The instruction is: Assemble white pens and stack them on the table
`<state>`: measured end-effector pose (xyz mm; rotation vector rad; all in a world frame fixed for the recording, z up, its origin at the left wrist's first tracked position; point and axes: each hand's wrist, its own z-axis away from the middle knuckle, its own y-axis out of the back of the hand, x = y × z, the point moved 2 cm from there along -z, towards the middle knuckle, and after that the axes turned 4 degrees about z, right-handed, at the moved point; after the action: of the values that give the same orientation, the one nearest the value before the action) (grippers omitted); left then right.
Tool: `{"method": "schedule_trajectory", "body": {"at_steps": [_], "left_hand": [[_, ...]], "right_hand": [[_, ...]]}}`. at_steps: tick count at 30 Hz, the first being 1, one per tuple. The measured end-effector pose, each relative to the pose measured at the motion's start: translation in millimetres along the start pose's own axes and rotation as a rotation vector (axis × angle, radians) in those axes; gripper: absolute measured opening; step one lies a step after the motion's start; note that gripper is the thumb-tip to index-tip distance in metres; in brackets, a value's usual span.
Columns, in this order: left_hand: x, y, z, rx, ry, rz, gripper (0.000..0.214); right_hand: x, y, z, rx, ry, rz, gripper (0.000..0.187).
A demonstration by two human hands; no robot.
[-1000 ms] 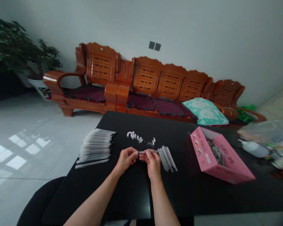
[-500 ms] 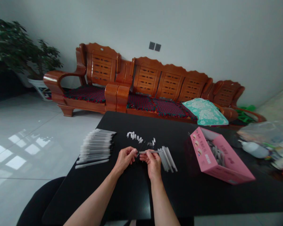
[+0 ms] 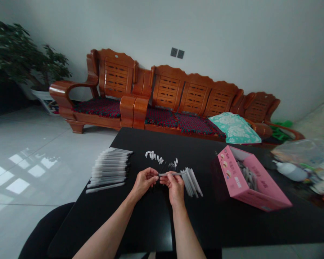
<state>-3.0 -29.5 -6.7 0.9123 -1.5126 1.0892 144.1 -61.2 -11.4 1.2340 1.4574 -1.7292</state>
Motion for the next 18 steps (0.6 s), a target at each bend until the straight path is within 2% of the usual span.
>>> {"method": "schedule_trajectory", "body": {"at_steps": [6, 11, 13, 18], "left_hand": [[3.8, 1.1, 1.0, 0.034, -0.076, -0.173, 0.035], [1.9, 0.4, 0.8, 0.005, -0.044, -0.072, 0.028], [1.3, 0.4, 0.8, -0.002, -0.025, -0.021, 0.032], [3.1, 1.6, 1.3, 0.027, -0.053, -0.151, 0.035]], "right_hand": [[-0.3, -0.5, 0.3, -0.008, 0.005, 0.005, 0.027], [1.4, 0.3, -0.6, -0.001, 0.001, 0.000, 0.026], [1.3, 0.2, -0.5, -0.001, -0.002, -0.002, 0.026], [-0.7, -1.4, 0.7, 0.003, -0.002, -0.001, 0.028]]}}
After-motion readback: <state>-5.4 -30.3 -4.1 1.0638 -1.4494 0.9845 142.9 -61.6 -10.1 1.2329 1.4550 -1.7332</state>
